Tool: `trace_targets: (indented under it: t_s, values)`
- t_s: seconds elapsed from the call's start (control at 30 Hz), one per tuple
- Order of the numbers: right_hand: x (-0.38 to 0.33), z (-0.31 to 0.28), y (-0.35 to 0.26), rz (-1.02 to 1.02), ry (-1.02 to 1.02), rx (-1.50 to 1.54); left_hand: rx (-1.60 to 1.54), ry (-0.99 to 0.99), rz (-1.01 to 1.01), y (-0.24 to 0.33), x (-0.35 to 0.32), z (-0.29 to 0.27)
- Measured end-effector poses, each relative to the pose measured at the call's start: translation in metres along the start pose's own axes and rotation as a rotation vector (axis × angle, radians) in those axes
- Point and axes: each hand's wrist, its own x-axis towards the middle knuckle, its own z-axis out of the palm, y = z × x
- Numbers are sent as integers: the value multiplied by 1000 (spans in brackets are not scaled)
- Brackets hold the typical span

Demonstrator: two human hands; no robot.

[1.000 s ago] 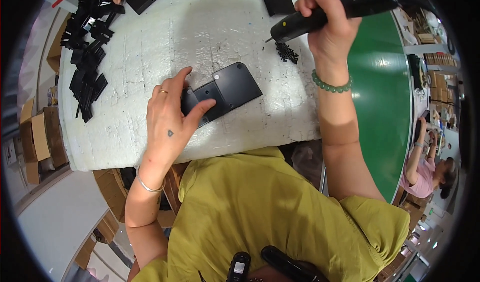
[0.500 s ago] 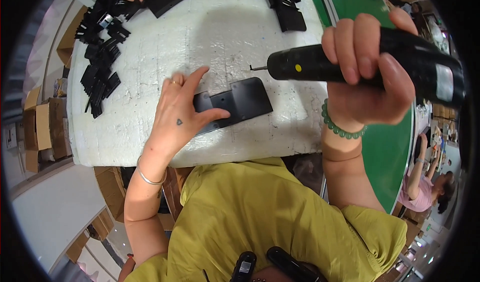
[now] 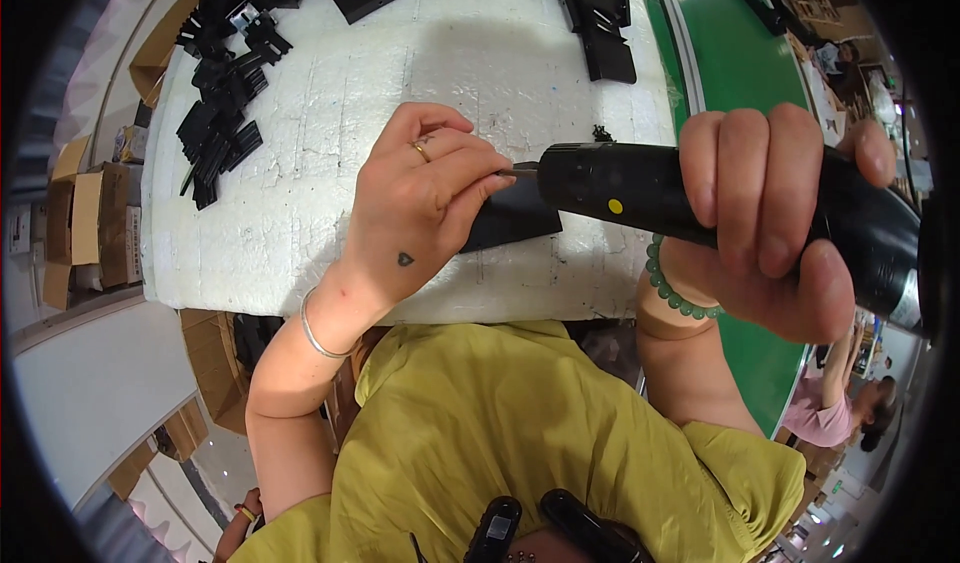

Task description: Use an electric screwdriver to attach screws to plastic housing components at a workbench.

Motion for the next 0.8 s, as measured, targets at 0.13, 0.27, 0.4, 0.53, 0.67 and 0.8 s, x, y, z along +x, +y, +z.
trace_targets:
  t_s: [0.13,0.27,0.4,0.53,0.67,0.8]
  values:
    - [0,21,5,38,86,-151,109,-33,26,3,-3,0]
    - [-1,13,1,103,-66,-271,46,-24,-36,-6,-6,4]
    - [-3,20,16,197,95,-302,120,6,-150,-14,-11,1]
    - [-5,24,30,291,242,-344,-264,-449,-692,-25,-21,-23]
    - [-10,21,42,266,106,-177,-54,-371,-373,-29,-36,4]
    - [-7,21,39,322,-8,-213,-219,-503,-534,-33,-28,7]
